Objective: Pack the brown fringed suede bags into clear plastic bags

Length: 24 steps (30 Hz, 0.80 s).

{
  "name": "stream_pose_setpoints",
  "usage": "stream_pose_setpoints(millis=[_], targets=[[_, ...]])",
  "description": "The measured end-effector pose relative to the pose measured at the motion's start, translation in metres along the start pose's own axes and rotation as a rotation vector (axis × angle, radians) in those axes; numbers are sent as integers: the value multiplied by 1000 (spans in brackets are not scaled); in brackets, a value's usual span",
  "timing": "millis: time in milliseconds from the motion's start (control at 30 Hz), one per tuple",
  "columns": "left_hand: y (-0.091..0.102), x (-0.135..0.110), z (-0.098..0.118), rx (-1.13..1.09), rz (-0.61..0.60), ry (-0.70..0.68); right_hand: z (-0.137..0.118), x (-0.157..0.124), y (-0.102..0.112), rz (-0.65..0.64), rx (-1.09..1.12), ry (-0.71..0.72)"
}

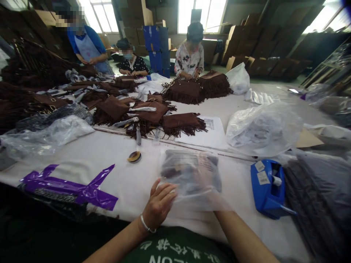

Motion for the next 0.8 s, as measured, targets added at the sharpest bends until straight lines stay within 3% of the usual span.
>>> stream_pose_setpoints(millis=[133, 233, 333, 433, 500, 567, 633, 700, 800], targets=[[-7, -38, -31, 59, -193, -68, 27, -81, 28, -89, -40, 26], [-12, -54, -41, 6, -402, -188, 31, -151, 57, -273, -25, 50], [-19, -54, -39, -71, -635, -323, 23, -187, 75, -480, -62, -1], [-26, -48, -39, -103, -766, -323, 4, -188, 85, -700, -87, -78], [-29, -44, -40, -121, -817, -317, -18, -178, 93, -769, -44, -104], [-30, -41, -40, -138, -850, -316, -40, -162, 102, -753, 17, -93], [-30, -38, -39, -150, -872, -317, -52, -142, 108, -653, 77, -37], [-28, -35, -39, -157, -883, -327, -44, -125, 111, -577, 108, 22], [-16, -33, -44, -180, -863, -345, 1, -117, 113, -677, 127, 84]])
Point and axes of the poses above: each hand's wrist, its own x-axis towards the middle knuckle, its own y-axis out of the back of the hand, z = x × y, the point moved 3 cm from there along x, towards the middle knuckle, and after that the axes turned 15 degrees about x, right-handed, at the moved point
